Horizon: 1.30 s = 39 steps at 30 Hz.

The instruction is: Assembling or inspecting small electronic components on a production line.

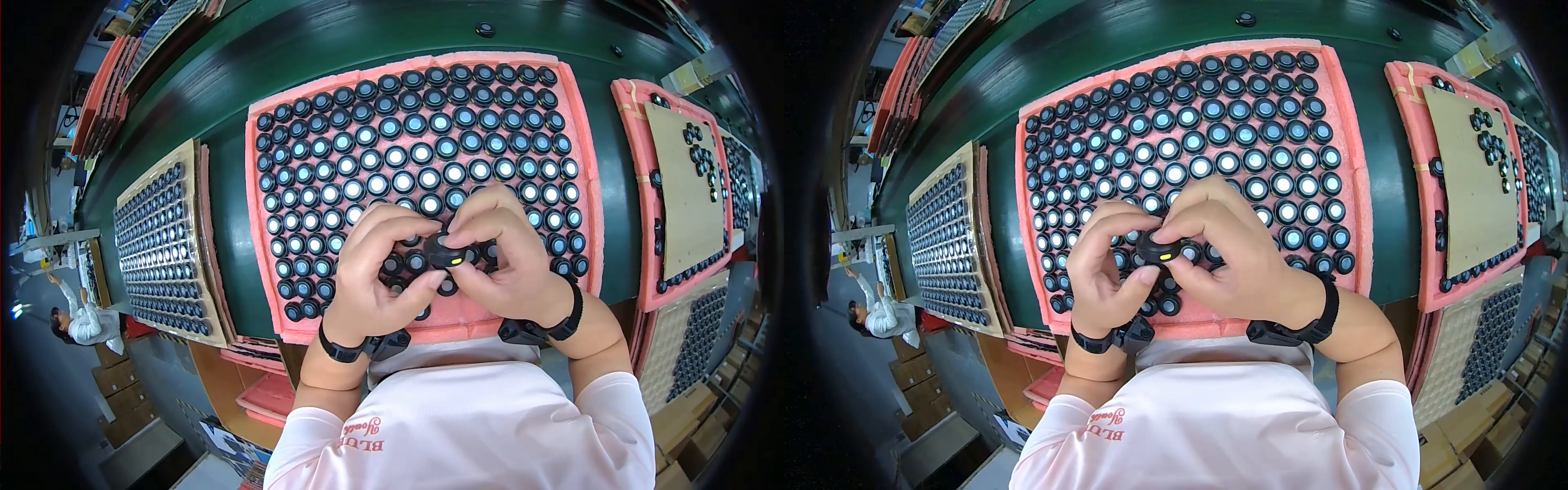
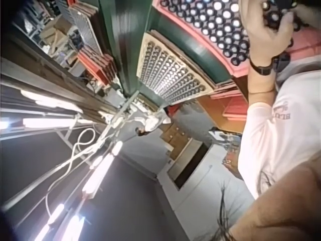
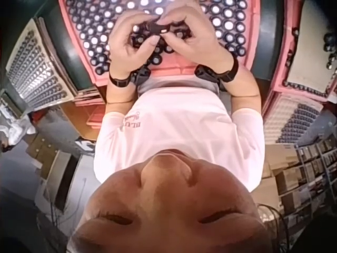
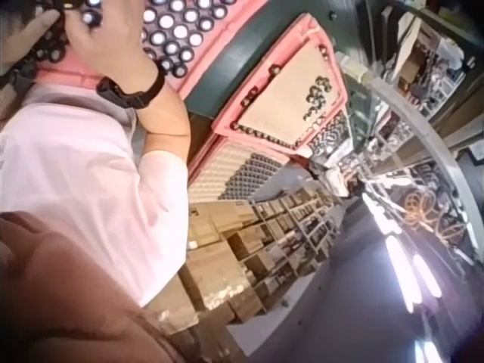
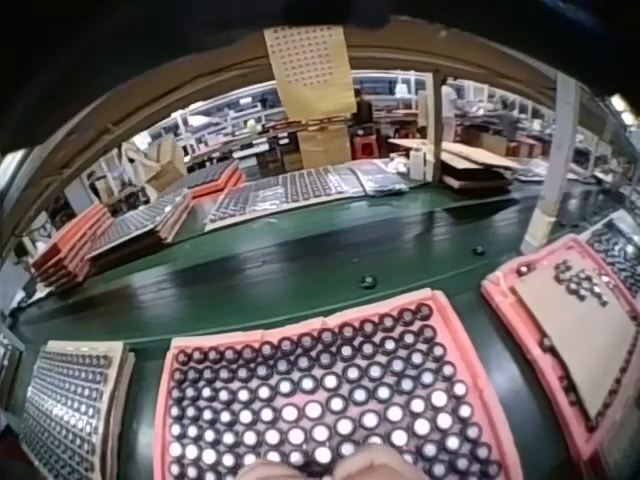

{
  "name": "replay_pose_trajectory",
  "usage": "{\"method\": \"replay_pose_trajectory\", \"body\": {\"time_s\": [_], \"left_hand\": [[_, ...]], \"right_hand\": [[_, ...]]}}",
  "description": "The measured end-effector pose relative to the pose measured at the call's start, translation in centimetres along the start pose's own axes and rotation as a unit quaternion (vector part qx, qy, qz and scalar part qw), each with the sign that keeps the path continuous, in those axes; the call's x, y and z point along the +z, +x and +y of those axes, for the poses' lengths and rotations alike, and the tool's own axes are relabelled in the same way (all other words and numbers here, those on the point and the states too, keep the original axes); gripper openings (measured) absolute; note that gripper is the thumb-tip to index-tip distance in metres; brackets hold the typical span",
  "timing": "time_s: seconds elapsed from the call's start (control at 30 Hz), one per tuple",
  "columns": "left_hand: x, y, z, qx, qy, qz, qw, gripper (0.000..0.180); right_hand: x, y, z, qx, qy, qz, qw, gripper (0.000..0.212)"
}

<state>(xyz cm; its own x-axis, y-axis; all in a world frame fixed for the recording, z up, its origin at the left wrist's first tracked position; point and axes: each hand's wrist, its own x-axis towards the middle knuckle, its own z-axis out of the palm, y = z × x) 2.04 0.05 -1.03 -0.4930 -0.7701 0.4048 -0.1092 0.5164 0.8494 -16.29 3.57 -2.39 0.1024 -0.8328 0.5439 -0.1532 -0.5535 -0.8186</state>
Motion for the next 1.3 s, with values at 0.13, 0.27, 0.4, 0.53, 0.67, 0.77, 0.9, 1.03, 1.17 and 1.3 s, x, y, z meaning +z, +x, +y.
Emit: {"method": "replay_pose_trajectory", "body": {"time_s": [0.13, 0.27, 0.4, 0.53, 0.67, 0.77, 0.9, 1.03, 1.17, 1.3], "left_hand": [[0.1, -0.2, -0.6, 0.018, 0.018, -0.001, 1.0, 0.04], [0.3, -0.4, -0.5, 0.009, -0.005, 0.011, 1.0, 0.041], [0.2, -0.3, -0.5, 0.018, -0.02, 0.012, 1.0, 0.041], [0.0, -0.3, -0.5, 0.018, -0.032, -0.005, 0.999, 0.041], [-0.3, -0.1, -0.3, 0.001, -0.051, -0.021, 0.998, 0.041], [-0.7, -0.3, -0.6, 0.001, -0.074, -0.003, 0.997, 0.042], [-1.3, -0.7, -0.8, 0.022, -0.111, 0.056, 0.992, 0.045], [-1.9, -0.7, 0.4, 0.027, -0.127, 0.102, 0.986, 0.046], [-2.4, -1.2, 1.1, 0.025, -0.147, 0.127, 0.981, 0.043], [-3.5, -1.8, 1.2, 0.037, -0.116, 0.131, 0.984, 0.042]], "right_hand": [[0.1, 0.1, -0.1, -0.049, -0.084, -0.004, 0.995, 0.036], [0.4, 0.0, -0.1, -0.048, -0.093, 0.019, 0.994, 0.04], [0.6, 0.0, -0.1, -0.042, -0.082, 0.05, 0.994, 0.042], [0.4, 0.0, -0.2, -0.056, -0.082, 0.037, 0.994, 0.039], [0.1, 0.3, -0.4, -0.056, -0.078, 0.014, 0.995, 0.035], [0.1, 0.3, -1.2, -0.034, -0.077, 0.015, 0.996, 0.033], [-0.8, -0.4, -3.4, -0.025, -0.144, -0.056, 0.988, 0.035], [-0.9, -2.6, -4.0, -0.003, -0.178, -0.177, 0.968, 0.033], [-0.3, -4.6, -4.1, -0.011, -0.248, -0.278, 0.928, 0.026], [0.2, -5.6, -3.9, -0.058, -0.353, -0.344, 0.868, 0.022]]}}
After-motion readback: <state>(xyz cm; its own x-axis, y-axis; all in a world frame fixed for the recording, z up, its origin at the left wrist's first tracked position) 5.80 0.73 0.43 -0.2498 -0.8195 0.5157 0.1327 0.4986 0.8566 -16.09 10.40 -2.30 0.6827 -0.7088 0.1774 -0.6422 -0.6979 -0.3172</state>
